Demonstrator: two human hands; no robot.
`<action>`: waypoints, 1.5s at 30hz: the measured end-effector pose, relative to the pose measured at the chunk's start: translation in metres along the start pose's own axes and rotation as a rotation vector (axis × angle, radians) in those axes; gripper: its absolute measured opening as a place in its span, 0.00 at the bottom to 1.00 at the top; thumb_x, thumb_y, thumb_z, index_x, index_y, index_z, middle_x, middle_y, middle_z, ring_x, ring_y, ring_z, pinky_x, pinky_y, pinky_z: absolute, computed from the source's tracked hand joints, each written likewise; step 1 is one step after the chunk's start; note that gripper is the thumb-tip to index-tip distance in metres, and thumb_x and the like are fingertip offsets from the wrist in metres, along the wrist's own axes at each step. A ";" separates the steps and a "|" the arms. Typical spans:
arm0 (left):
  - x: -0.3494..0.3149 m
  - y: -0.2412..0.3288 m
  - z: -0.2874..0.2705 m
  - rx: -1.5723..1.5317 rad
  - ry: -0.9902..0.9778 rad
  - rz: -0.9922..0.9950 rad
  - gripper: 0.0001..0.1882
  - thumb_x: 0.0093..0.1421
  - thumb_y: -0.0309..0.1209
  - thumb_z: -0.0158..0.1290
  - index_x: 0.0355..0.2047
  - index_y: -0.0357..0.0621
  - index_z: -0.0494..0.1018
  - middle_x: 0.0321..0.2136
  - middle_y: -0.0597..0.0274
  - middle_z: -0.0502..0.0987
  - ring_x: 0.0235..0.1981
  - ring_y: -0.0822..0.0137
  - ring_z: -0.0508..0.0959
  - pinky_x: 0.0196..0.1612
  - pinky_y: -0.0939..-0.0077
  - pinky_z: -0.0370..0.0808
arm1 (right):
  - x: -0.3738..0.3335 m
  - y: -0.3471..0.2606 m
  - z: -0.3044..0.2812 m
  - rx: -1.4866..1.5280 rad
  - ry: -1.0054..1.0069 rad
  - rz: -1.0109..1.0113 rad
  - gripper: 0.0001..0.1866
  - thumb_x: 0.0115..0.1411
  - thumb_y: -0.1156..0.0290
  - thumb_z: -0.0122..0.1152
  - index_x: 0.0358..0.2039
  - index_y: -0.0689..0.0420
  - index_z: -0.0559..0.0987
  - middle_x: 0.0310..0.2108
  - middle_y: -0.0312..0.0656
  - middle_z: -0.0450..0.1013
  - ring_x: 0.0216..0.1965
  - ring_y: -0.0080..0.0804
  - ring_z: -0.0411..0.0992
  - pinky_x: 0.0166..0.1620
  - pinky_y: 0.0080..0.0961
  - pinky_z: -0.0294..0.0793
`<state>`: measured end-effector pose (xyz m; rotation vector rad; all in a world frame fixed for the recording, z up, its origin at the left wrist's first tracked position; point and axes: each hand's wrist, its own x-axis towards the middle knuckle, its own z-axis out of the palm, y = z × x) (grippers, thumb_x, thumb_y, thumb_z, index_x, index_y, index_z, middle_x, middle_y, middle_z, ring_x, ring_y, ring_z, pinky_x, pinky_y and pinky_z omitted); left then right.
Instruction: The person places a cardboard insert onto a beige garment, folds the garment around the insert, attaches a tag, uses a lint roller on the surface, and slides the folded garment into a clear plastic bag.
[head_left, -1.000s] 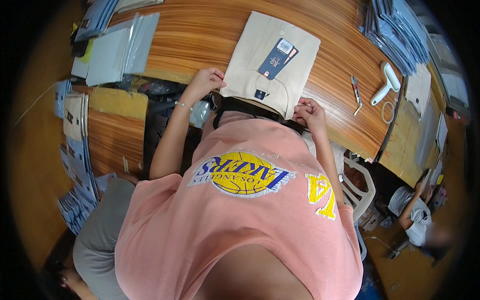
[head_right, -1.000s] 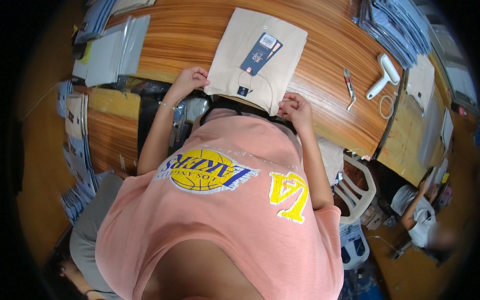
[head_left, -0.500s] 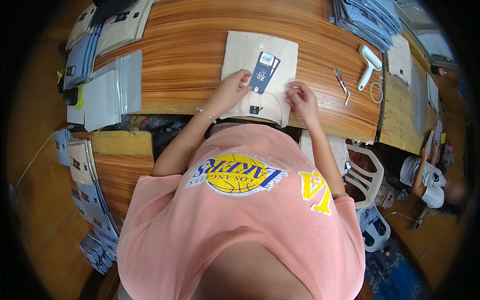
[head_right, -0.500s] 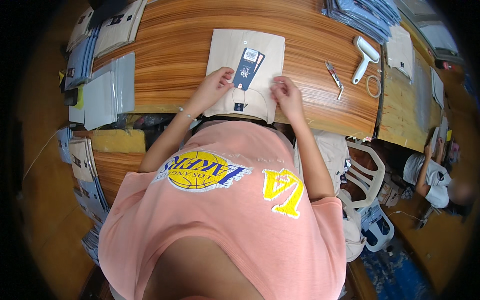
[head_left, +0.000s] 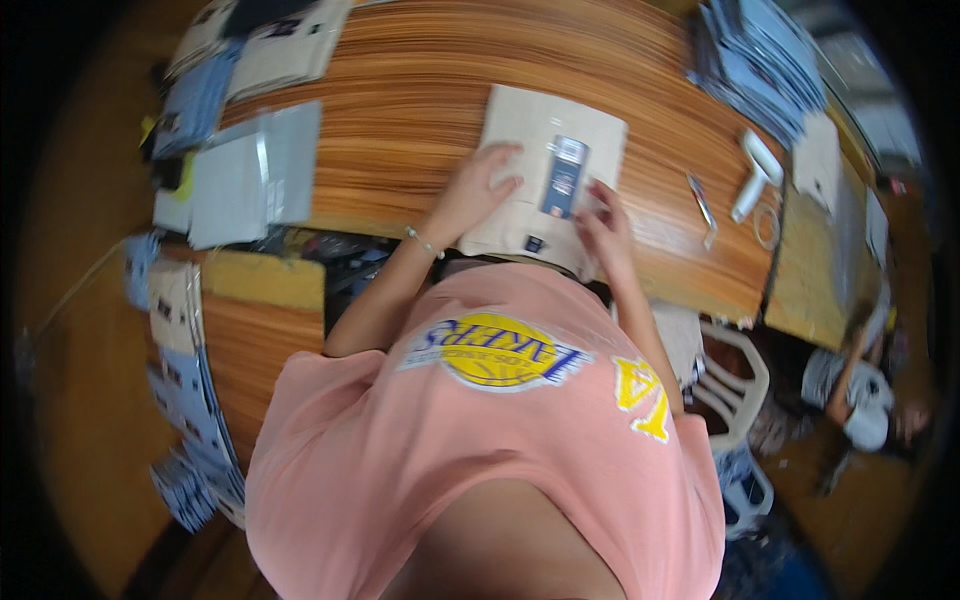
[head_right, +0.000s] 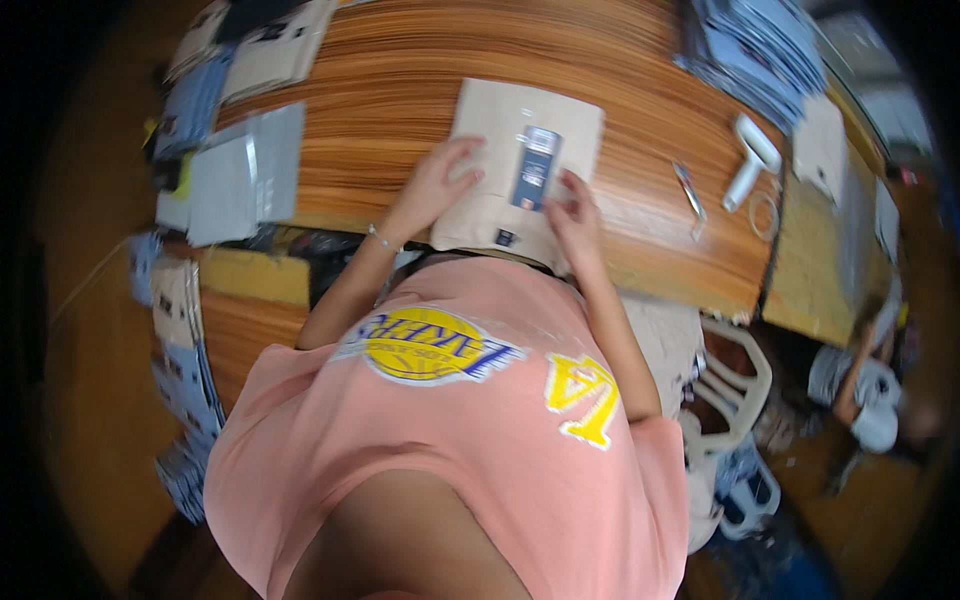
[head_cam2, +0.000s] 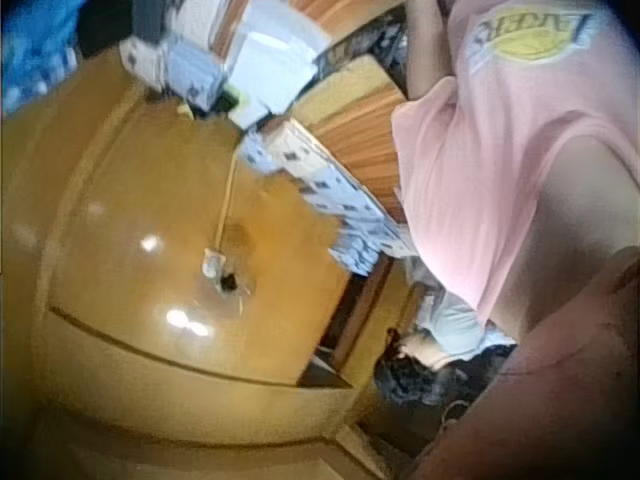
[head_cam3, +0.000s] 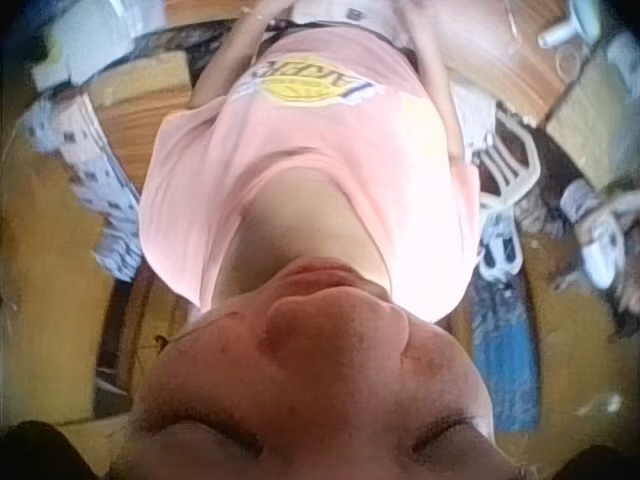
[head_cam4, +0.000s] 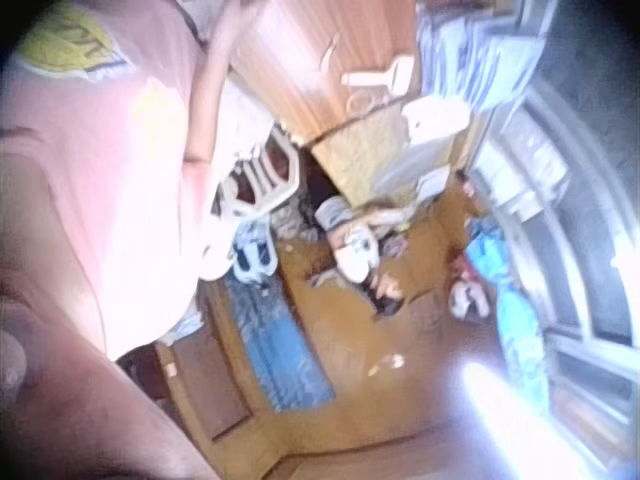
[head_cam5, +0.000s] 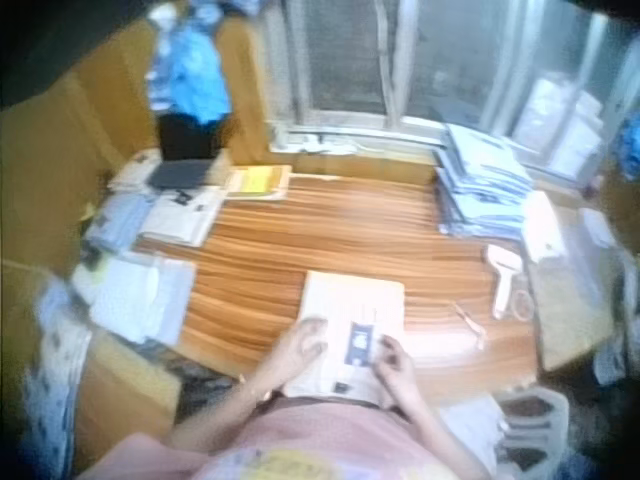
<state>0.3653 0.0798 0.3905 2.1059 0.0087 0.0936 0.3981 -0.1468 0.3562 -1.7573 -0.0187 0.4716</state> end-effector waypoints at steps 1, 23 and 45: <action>0.005 -0.015 -0.028 0.113 0.177 0.055 0.22 0.55 0.31 0.54 0.49 0.38 0.66 0.49 0.52 0.68 0.50 0.57 0.68 0.54 0.67 0.64 | -0.002 0.002 -0.005 0.086 0.021 0.050 0.26 0.53 0.77 0.56 0.54 0.59 0.65 0.42 0.41 0.67 0.25 0.18 0.64 0.26 0.16 0.67; -0.073 -0.122 -0.279 0.174 0.648 -0.149 0.12 0.56 0.36 0.50 0.28 0.38 0.73 0.43 0.52 0.70 0.44 0.59 0.70 0.45 0.70 0.66 | 0.083 -0.073 0.326 -0.422 -0.699 -0.686 0.36 0.48 0.63 0.62 0.56 0.59 0.60 0.53 0.51 0.59 0.55 0.50 0.58 0.56 0.39 0.59; 0.111 -0.060 -0.010 -1.812 -0.613 -0.033 0.50 0.54 0.68 0.28 0.62 0.39 0.38 0.61 0.38 0.48 0.61 0.41 0.50 0.61 0.45 0.50 | 0.149 -0.076 -0.023 0.291 0.134 -0.091 0.07 0.63 0.66 0.45 0.34 0.55 0.68 0.20 0.36 0.68 0.23 0.28 0.72 0.28 0.27 0.74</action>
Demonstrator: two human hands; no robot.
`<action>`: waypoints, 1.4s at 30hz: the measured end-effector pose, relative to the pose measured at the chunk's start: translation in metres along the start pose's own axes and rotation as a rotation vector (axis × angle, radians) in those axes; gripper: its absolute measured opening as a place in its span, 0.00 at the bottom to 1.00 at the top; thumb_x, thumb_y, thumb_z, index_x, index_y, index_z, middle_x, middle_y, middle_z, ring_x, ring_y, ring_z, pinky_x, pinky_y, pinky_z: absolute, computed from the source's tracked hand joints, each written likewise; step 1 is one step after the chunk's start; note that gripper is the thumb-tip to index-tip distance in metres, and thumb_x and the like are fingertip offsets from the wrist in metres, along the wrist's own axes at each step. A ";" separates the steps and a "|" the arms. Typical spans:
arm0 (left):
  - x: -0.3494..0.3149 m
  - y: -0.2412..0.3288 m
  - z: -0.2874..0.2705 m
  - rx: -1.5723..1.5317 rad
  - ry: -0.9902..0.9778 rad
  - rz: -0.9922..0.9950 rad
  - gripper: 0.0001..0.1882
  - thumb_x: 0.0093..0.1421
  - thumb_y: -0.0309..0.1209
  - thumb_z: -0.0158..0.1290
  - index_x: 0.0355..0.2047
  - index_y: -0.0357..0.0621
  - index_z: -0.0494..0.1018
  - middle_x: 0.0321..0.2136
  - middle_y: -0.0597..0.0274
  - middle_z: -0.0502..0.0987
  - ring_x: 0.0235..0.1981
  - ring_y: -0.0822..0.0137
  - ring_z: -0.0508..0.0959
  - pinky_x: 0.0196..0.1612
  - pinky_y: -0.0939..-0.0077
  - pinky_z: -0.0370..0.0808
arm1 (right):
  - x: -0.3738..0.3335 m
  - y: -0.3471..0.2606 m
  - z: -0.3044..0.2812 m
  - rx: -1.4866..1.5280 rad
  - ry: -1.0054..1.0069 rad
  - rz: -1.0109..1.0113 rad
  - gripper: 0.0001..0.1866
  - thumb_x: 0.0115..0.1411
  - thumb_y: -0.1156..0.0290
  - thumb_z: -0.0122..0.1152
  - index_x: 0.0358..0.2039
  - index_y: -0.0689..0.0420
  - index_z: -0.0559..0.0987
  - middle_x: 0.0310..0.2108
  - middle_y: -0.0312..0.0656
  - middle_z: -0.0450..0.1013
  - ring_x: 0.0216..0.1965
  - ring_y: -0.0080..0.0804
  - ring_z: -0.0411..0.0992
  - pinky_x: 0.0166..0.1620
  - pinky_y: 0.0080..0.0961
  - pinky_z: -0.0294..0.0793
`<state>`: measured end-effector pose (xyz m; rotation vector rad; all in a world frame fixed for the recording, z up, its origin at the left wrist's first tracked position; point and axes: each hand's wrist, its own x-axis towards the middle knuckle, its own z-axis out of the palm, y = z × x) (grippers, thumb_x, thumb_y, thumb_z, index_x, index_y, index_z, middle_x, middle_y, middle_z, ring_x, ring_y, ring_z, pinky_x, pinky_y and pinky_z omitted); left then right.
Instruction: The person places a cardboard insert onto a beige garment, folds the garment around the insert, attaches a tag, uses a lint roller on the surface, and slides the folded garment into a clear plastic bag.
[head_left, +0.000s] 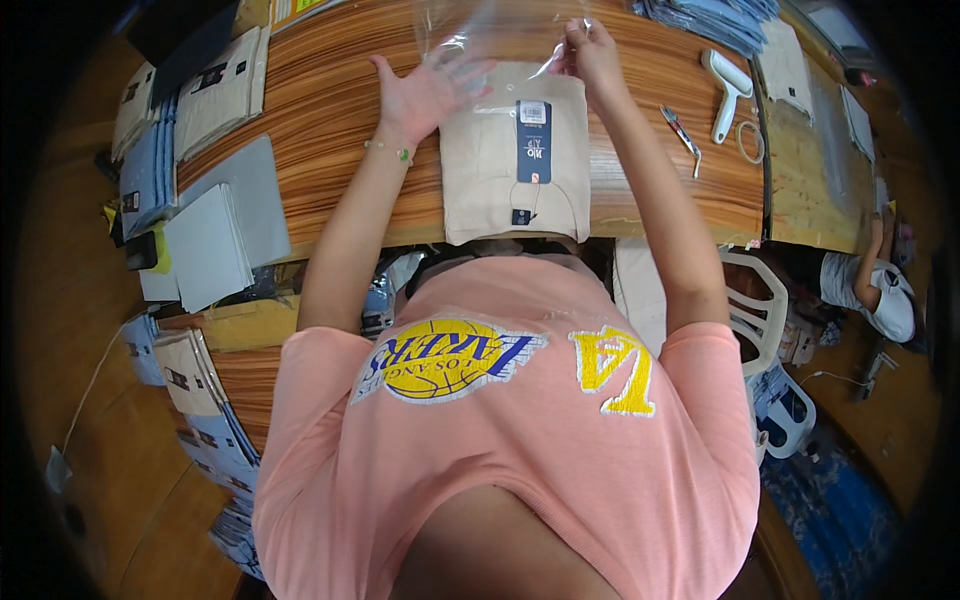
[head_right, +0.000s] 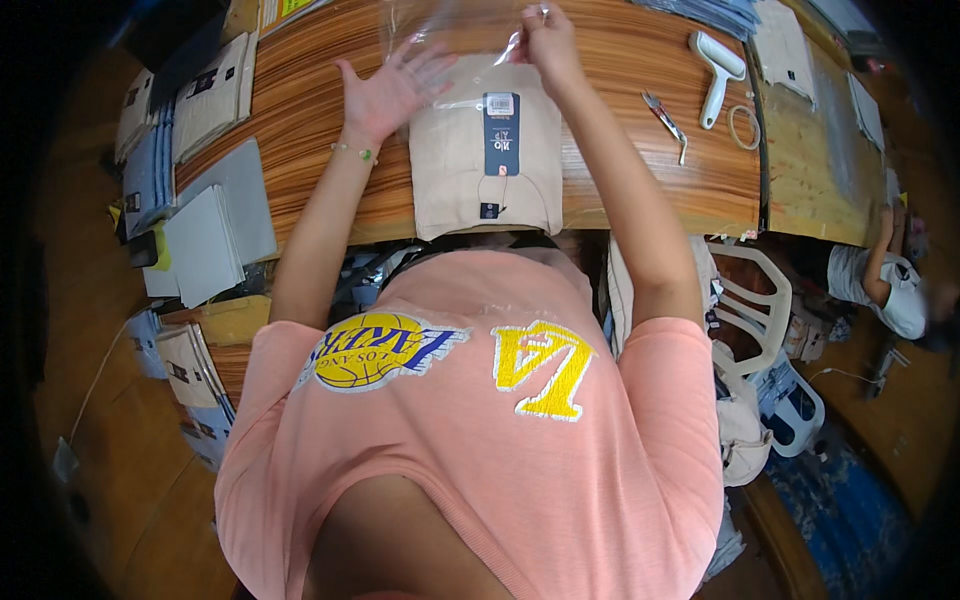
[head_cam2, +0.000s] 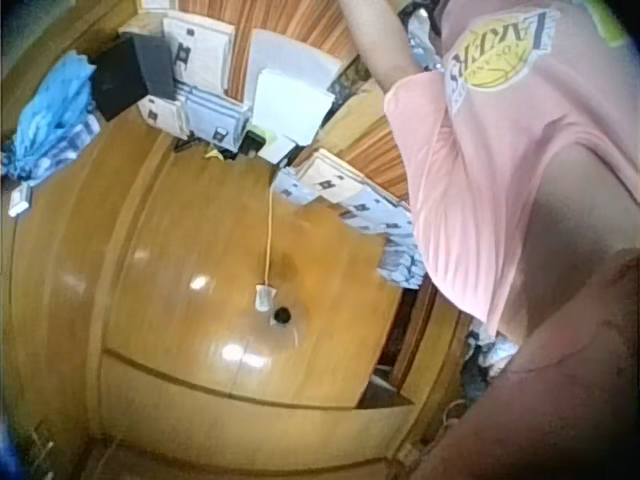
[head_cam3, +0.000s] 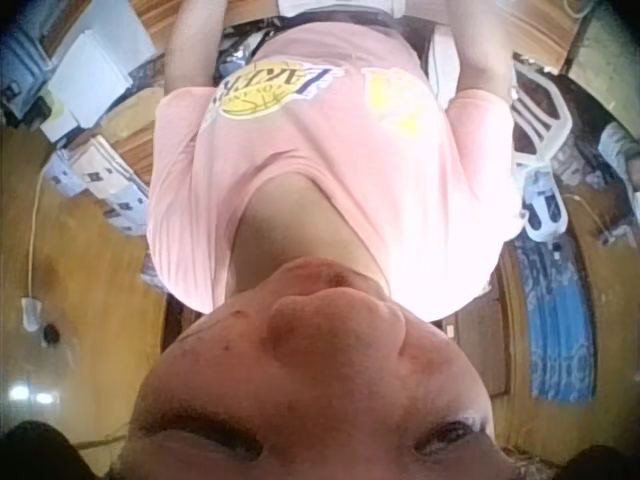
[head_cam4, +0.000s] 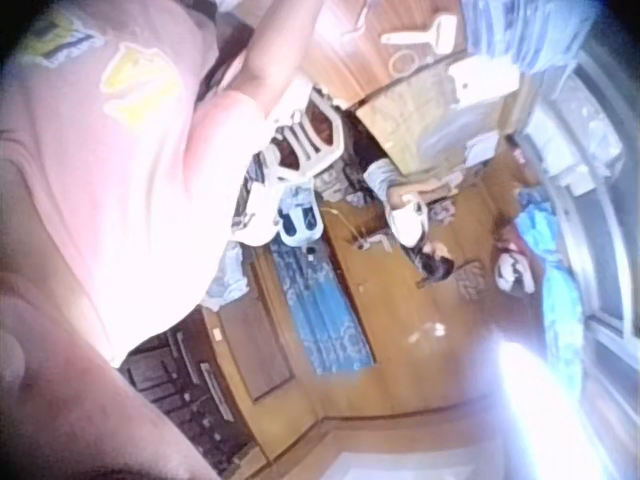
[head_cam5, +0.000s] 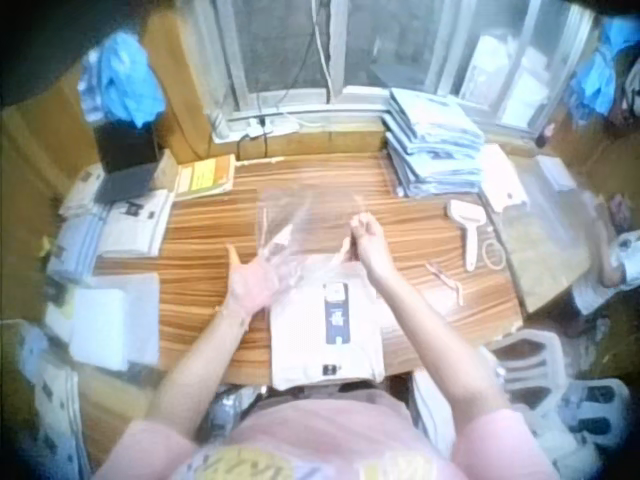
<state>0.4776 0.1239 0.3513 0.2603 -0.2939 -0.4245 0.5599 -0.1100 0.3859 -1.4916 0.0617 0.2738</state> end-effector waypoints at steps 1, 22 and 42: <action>0.002 -0.006 0.004 0.266 0.153 -0.041 0.44 0.57 0.62 0.32 0.61 0.39 0.42 0.59 0.39 0.51 0.60 0.43 0.54 0.60 0.49 0.54 | 0.007 0.010 -0.016 0.012 0.033 0.074 0.07 0.63 0.66 0.45 0.34 0.55 0.67 0.20 0.36 0.68 0.23 0.27 0.71 0.27 0.28 0.73; 0.007 0.025 -0.006 0.578 0.720 0.090 0.06 0.61 0.33 0.48 0.37 0.48 0.70 0.33 0.63 0.77 0.36 0.66 0.78 0.41 0.75 0.75 | -0.022 -0.013 -0.035 -0.023 -0.218 0.101 0.10 0.62 0.67 0.48 0.39 0.57 0.75 0.31 0.38 0.75 0.28 0.24 0.76 0.27 0.15 0.74; 0.028 0.034 -0.050 1.277 0.802 -0.274 0.18 0.52 0.34 0.59 0.43 0.44 0.71 0.25 0.72 0.73 0.18 0.83 0.63 0.21 0.91 0.61 | 0.050 0.050 -0.073 -0.224 -0.357 0.393 0.07 0.51 0.65 0.65 0.29 0.52 0.78 0.12 0.24 0.60 0.11 0.11 0.50 0.15 0.13 0.42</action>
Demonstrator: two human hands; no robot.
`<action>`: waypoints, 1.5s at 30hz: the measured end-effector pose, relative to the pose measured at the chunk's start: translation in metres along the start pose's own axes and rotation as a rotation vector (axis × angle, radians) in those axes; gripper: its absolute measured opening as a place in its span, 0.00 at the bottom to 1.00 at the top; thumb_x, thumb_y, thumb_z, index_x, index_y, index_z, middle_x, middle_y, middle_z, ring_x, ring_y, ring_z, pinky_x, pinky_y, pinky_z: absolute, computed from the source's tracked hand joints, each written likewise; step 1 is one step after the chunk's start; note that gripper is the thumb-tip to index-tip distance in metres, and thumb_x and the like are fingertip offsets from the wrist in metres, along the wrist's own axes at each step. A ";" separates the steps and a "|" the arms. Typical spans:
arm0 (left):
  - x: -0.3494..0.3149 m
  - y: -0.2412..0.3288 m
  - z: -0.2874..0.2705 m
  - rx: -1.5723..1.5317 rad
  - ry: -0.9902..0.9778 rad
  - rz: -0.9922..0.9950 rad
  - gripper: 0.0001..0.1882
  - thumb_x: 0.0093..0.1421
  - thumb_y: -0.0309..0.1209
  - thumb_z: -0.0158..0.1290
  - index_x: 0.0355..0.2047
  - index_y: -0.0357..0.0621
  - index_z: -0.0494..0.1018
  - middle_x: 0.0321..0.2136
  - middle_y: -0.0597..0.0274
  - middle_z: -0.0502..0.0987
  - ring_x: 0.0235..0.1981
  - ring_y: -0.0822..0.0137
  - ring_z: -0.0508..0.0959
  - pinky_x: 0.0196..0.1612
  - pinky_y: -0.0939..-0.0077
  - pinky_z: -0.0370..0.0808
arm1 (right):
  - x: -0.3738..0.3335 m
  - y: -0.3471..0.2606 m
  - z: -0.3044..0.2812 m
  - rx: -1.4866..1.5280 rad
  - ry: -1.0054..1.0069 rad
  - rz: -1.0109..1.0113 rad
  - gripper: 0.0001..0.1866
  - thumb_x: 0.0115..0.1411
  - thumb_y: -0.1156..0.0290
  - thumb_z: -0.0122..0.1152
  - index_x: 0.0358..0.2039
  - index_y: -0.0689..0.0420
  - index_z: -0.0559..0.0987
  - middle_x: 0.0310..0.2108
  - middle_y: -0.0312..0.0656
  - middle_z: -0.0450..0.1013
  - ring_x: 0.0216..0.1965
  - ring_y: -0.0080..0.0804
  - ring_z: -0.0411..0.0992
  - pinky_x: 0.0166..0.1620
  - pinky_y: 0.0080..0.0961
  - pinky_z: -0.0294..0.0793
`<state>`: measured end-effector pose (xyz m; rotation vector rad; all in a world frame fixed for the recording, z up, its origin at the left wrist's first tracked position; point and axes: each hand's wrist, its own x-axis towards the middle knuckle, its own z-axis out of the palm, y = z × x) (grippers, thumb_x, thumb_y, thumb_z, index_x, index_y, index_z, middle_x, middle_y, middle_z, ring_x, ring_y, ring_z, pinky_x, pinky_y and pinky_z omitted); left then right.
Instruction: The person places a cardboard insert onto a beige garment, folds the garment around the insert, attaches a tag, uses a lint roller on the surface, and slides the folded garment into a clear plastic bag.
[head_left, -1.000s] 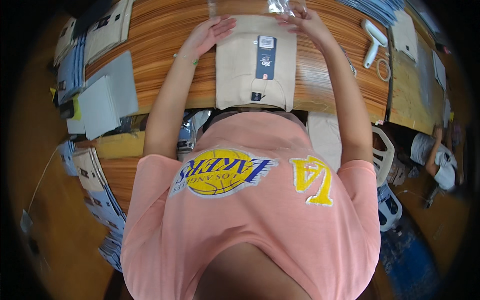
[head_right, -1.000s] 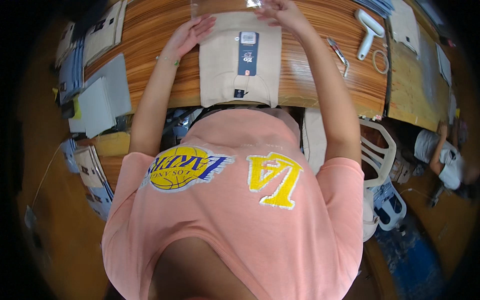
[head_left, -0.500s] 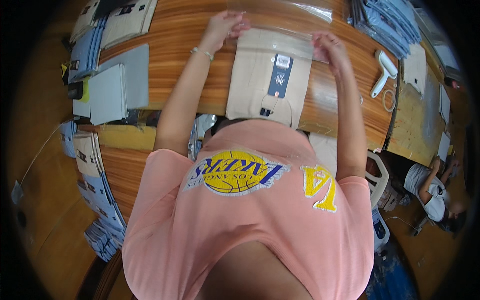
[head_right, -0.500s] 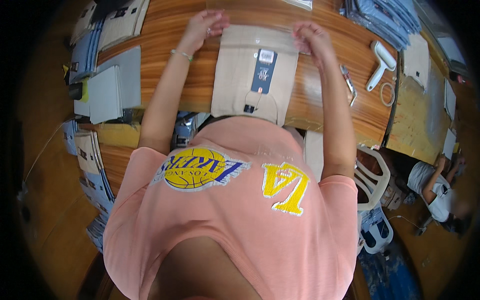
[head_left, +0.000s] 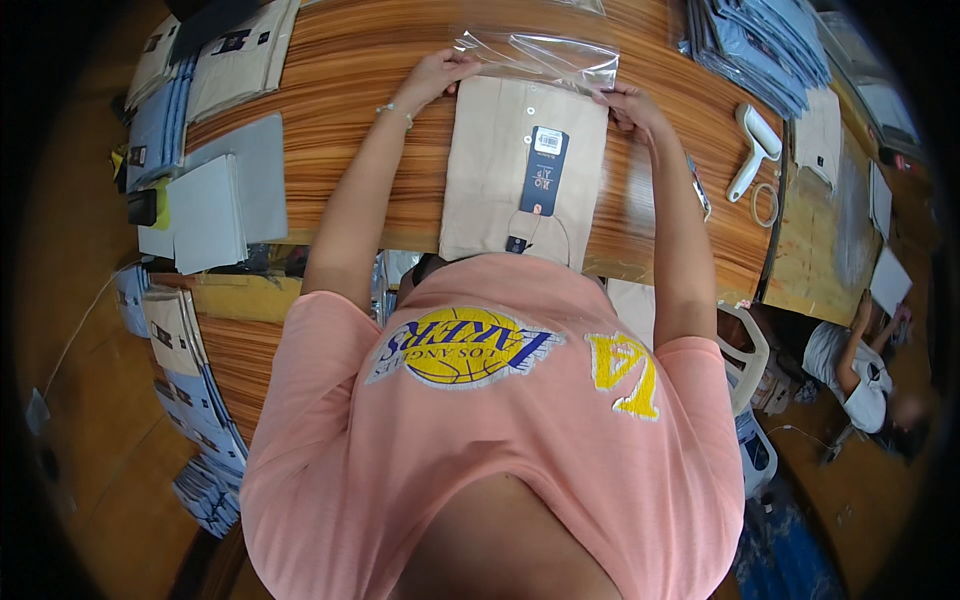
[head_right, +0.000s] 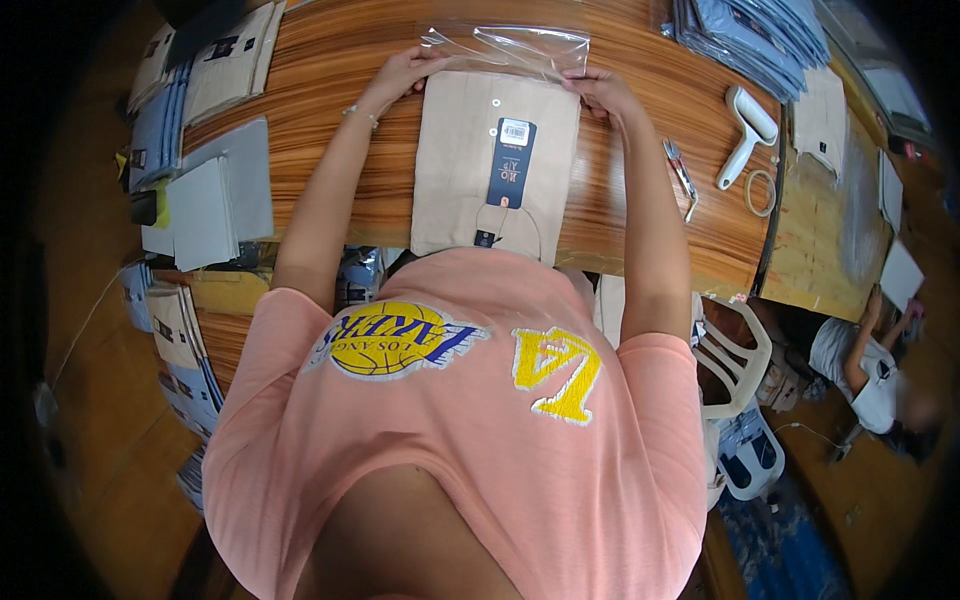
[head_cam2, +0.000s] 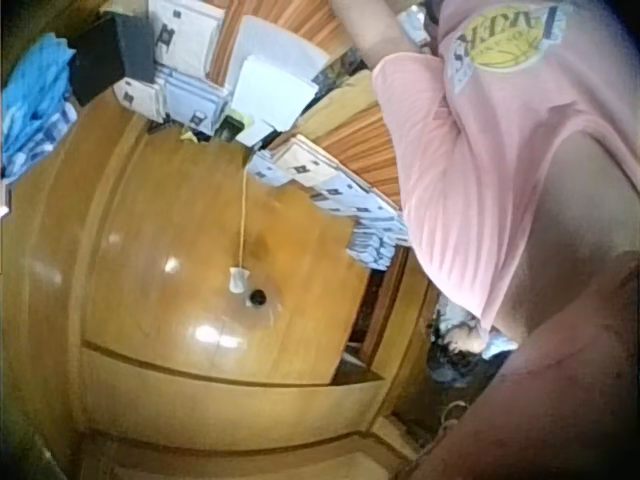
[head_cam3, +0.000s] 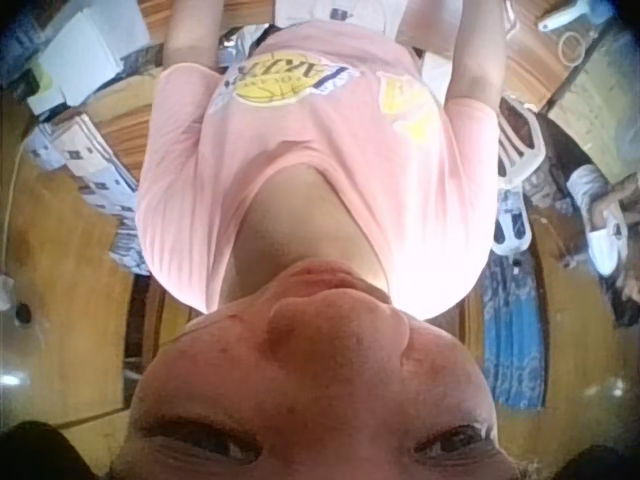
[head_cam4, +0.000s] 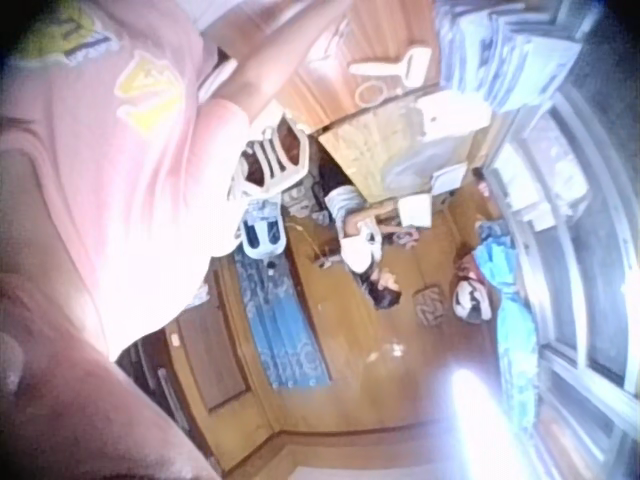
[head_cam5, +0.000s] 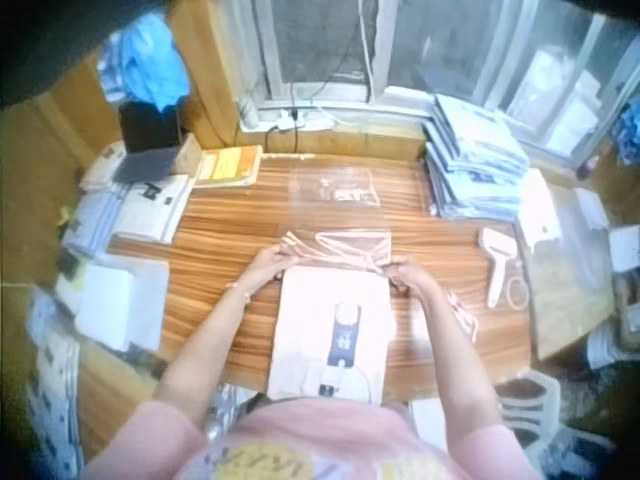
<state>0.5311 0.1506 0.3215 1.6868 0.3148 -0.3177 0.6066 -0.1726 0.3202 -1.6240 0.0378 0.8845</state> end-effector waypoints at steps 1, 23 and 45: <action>-0.003 -0.001 -0.003 0.051 -0.032 -0.005 0.18 0.52 0.33 0.60 0.43 0.44 0.71 0.25 0.73 0.73 0.18 0.83 0.63 0.21 0.91 0.61 | 0.001 -0.003 0.004 -0.026 0.014 0.028 0.08 0.52 0.65 0.65 0.30 0.52 0.78 0.11 0.23 0.58 0.12 0.11 0.49 0.15 0.14 0.41; -0.065 -0.015 -0.017 0.193 -0.528 -0.222 0.18 0.51 0.28 0.59 0.42 0.43 0.69 0.19 0.74 0.71 0.14 0.84 0.65 0.16 0.92 0.61 | -0.058 0.020 0.010 -0.053 -0.395 0.304 0.15 0.50 0.72 0.65 0.40 0.57 0.75 0.11 0.24 0.59 0.10 0.11 0.49 0.13 0.11 0.42; -0.201 -0.078 0.017 0.148 -0.301 -0.351 0.14 0.50 0.36 0.60 0.29 0.37 0.76 0.18 0.67 0.74 0.13 0.80 0.66 0.16 0.86 0.63 | -0.195 0.101 0.083 -0.026 -0.076 0.345 0.08 0.52 0.68 0.64 0.26 0.60 0.80 0.21 0.30 0.72 0.21 0.14 0.63 0.24 0.14 0.63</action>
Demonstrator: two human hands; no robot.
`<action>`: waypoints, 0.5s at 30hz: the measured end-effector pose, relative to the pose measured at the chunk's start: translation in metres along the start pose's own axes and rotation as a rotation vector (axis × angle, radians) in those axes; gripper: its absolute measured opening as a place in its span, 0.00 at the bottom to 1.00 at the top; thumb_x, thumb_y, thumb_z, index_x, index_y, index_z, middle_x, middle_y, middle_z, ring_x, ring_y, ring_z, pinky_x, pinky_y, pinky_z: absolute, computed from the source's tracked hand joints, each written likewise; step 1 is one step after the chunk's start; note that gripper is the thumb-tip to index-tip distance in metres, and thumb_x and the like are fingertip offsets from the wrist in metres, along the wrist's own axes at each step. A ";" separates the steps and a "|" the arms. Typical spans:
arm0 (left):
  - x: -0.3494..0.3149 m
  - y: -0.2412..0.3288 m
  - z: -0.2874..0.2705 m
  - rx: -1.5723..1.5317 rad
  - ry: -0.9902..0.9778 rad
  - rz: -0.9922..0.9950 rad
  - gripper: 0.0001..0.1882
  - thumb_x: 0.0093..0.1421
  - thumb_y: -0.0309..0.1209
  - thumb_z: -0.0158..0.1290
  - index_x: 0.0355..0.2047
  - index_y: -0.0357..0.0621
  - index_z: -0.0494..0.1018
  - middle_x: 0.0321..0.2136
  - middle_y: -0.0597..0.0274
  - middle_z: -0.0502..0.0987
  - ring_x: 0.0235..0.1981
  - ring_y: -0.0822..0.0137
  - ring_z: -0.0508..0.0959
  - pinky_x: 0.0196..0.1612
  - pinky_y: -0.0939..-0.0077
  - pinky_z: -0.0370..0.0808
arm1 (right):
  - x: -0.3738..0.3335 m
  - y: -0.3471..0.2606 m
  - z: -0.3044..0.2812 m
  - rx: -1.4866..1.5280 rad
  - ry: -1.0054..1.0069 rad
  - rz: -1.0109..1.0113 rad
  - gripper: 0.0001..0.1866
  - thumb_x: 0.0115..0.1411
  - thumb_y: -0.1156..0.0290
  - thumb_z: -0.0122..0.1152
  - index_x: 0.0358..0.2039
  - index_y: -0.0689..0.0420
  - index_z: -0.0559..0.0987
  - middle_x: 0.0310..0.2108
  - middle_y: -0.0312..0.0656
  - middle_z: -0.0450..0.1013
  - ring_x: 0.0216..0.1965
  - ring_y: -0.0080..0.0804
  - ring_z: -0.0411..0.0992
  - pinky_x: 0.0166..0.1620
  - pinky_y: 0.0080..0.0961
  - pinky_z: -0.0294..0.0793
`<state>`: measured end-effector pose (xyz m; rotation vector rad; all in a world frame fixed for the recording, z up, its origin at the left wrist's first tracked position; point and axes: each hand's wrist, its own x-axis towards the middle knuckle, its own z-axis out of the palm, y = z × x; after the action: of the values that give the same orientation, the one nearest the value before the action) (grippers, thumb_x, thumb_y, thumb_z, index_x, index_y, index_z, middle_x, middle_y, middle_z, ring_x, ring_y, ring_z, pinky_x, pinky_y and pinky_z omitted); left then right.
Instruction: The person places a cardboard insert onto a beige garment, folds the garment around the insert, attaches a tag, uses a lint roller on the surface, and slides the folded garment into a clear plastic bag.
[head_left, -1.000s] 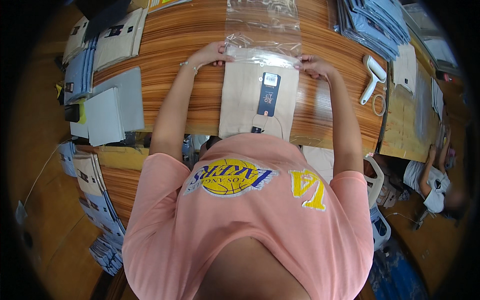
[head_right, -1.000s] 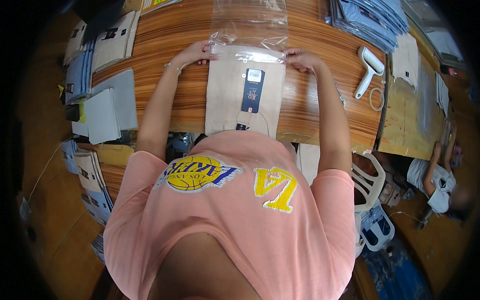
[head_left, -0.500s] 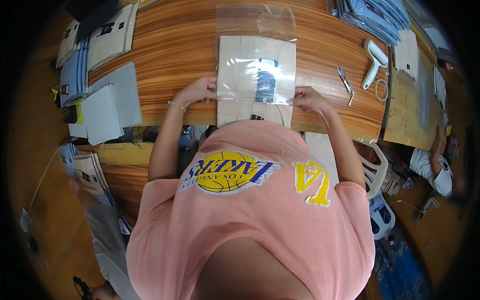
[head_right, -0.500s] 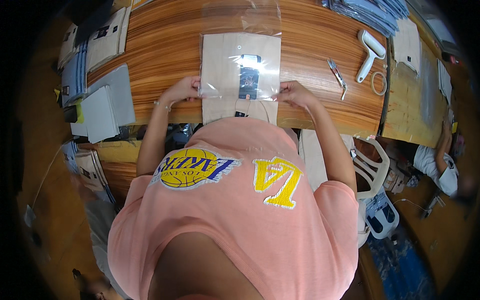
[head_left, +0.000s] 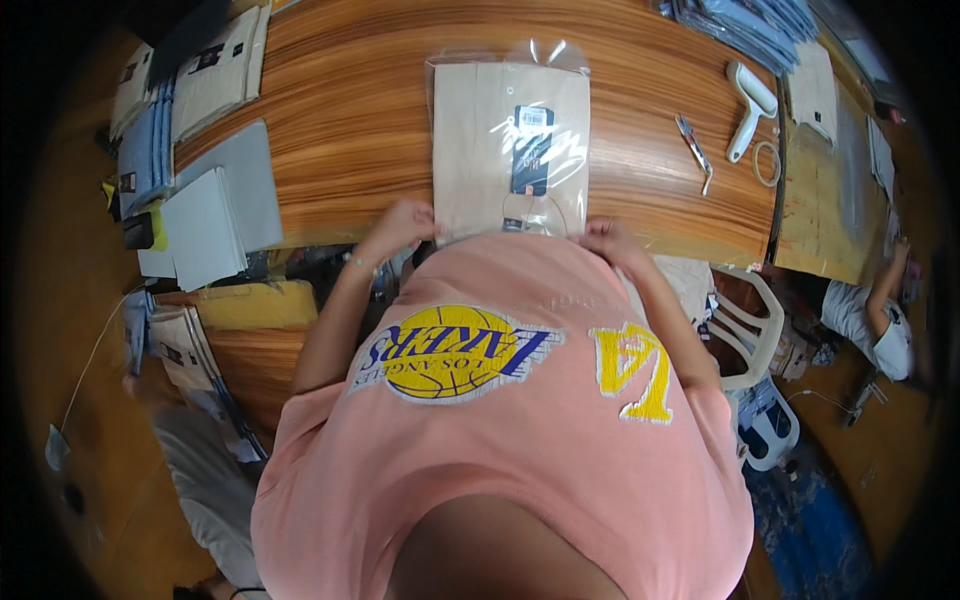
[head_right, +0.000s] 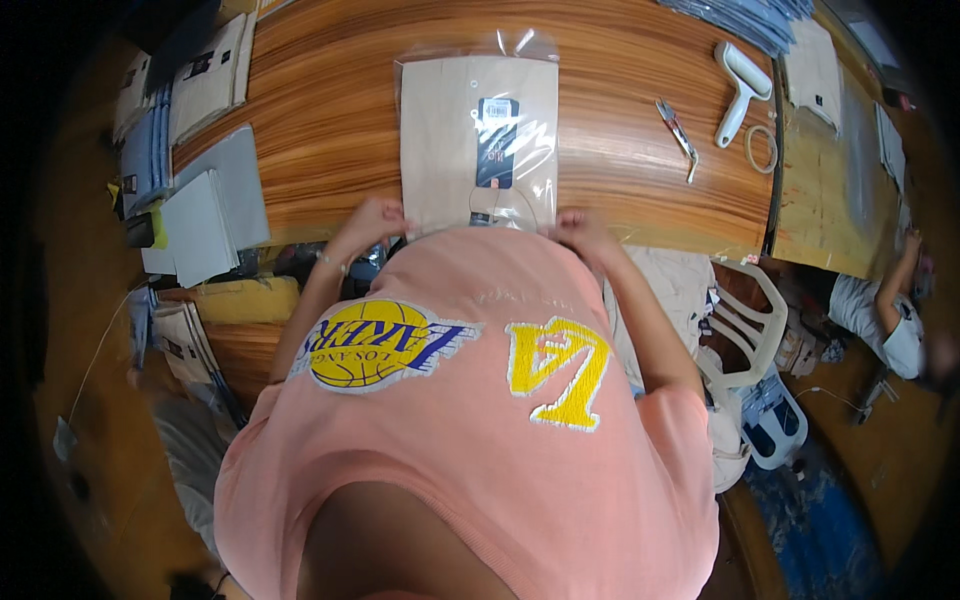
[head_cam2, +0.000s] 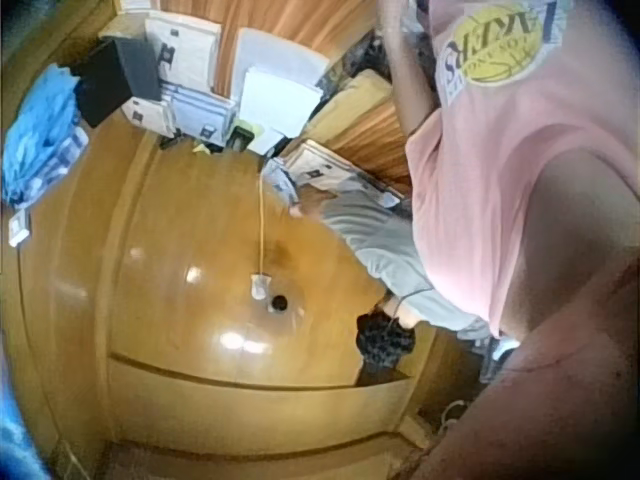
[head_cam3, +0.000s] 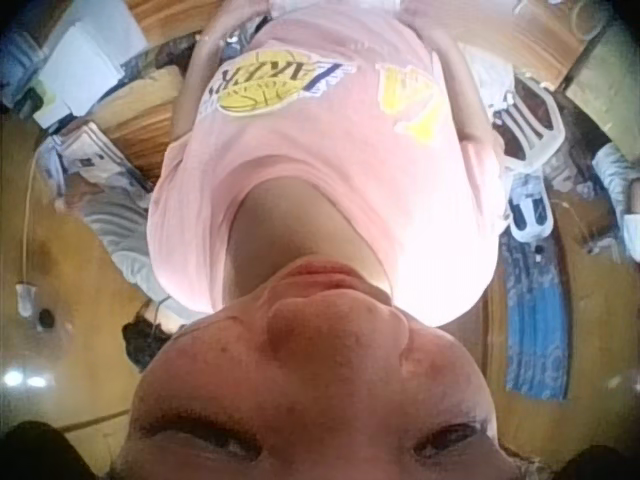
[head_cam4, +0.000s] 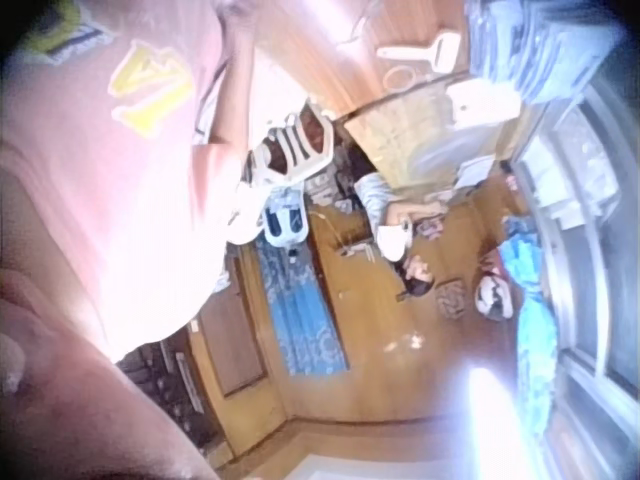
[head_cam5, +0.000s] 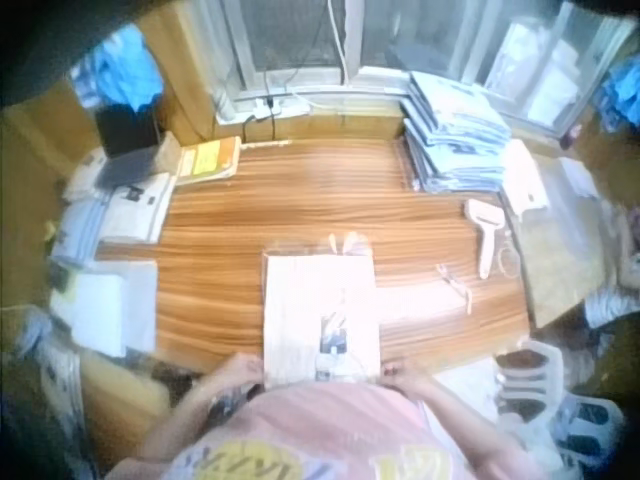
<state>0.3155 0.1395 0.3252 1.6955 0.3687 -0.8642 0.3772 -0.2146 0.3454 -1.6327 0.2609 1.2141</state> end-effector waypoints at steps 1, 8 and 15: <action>-0.007 -0.006 0.002 0.018 -0.067 -0.050 0.14 0.49 0.37 0.60 0.29 0.37 0.76 0.18 0.68 0.74 0.12 0.80 0.66 0.15 0.86 0.62 | -0.002 0.005 0.000 -0.013 -0.014 -0.039 0.08 0.52 0.67 0.64 0.25 0.59 0.79 0.20 0.29 0.71 0.20 0.13 0.62 0.24 0.13 0.61; -0.002 0.028 -0.008 -0.148 0.066 -0.001 0.14 0.50 0.35 0.60 0.31 0.35 0.76 0.18 0.67 0.74 0.12 0.80 0.67 0.14 0.87 0.62 | 0.020 0.005 -0.008 -0.031 0.086 -0.202 0.10 0.53 0.68 0.62 0.21 0.60 0.77 0.18 0.27 0.68 0.20 0.12 0.60 0.23 0.13 0.58; -0.017 0.001 0.008 -0.102 -0.047 -0.040 0.09 0.53 0.31 0.57 0.30 0.36 0.76 0.20 0.70 0.75 0.17 0.83 0.67 0.17 0.89 0.62 | 0.009 0.038 0.007 0.066 0.052 -0.179 0.10 0.50 0.68 0.64 0.18 0.60 0.75 0.17 0.28 0.67 0.19 0.13 0.60 0.23 0.15 0.60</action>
<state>0.3017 0.1346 0.3366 1.5759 0.4095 -0.8979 0.3517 -0.2220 0.3159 -1.5961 0.1811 1.0185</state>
